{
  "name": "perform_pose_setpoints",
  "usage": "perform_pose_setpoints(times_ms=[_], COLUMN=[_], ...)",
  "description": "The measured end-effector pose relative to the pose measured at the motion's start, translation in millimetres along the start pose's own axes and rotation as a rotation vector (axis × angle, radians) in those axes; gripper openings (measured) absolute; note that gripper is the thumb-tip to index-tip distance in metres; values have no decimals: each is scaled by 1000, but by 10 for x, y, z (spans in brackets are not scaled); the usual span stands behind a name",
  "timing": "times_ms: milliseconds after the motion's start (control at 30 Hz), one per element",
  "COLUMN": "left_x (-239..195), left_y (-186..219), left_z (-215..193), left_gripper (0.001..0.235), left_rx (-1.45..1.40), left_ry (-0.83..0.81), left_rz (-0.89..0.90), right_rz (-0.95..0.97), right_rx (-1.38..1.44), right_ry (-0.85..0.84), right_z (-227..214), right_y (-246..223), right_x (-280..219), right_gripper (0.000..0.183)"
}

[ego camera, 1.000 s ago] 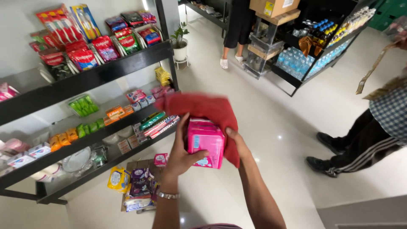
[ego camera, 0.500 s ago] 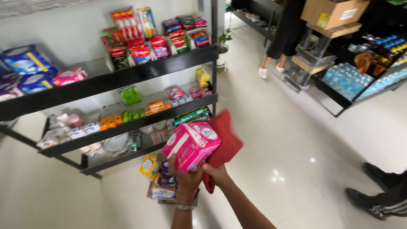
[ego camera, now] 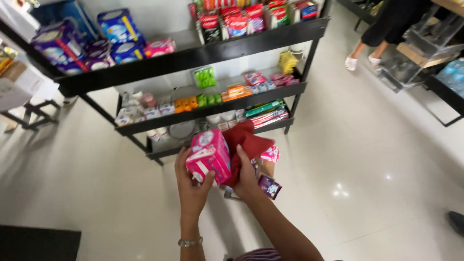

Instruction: Wiping sanitary napkin packages with a cloth and organizing them on a grocery store shelf.

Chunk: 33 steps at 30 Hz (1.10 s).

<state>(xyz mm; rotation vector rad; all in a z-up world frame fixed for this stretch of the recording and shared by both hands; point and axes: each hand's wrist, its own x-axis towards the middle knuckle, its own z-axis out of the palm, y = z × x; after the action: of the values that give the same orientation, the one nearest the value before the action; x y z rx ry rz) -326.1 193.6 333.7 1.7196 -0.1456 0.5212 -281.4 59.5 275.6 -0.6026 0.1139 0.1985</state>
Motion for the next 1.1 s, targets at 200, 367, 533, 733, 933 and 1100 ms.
perform_pose_setpoints(times_ms=[200,367,533,733,933,1100], left_x=[129,517,1541,2574,2449,2139], left_y=[-203,300,281,32,-307,-606], left_z=[-316,-611,-501,181,631,811], left_gripper=[81,87,100,125,115,121], left_rx=[102,314,181,-339,-288,-586], left_ry=[213,-15,-243,-871,-834,-726], left_rz=[242,354,437,267,88,36], right_rz=[-126,-302,-194,-152,-405,-357], right_rx=[-57,-398,58,23,-109,-101], right_ry=[-145,-96,-147,111,88,-11], right_z=[231,361,45,-243,128,-494], right_y=[812,277,-520,-1040,-1242,-898], right_x=[230,519,938,1170,1105,1083], right_gripper=[68,75,62,66,62,71])
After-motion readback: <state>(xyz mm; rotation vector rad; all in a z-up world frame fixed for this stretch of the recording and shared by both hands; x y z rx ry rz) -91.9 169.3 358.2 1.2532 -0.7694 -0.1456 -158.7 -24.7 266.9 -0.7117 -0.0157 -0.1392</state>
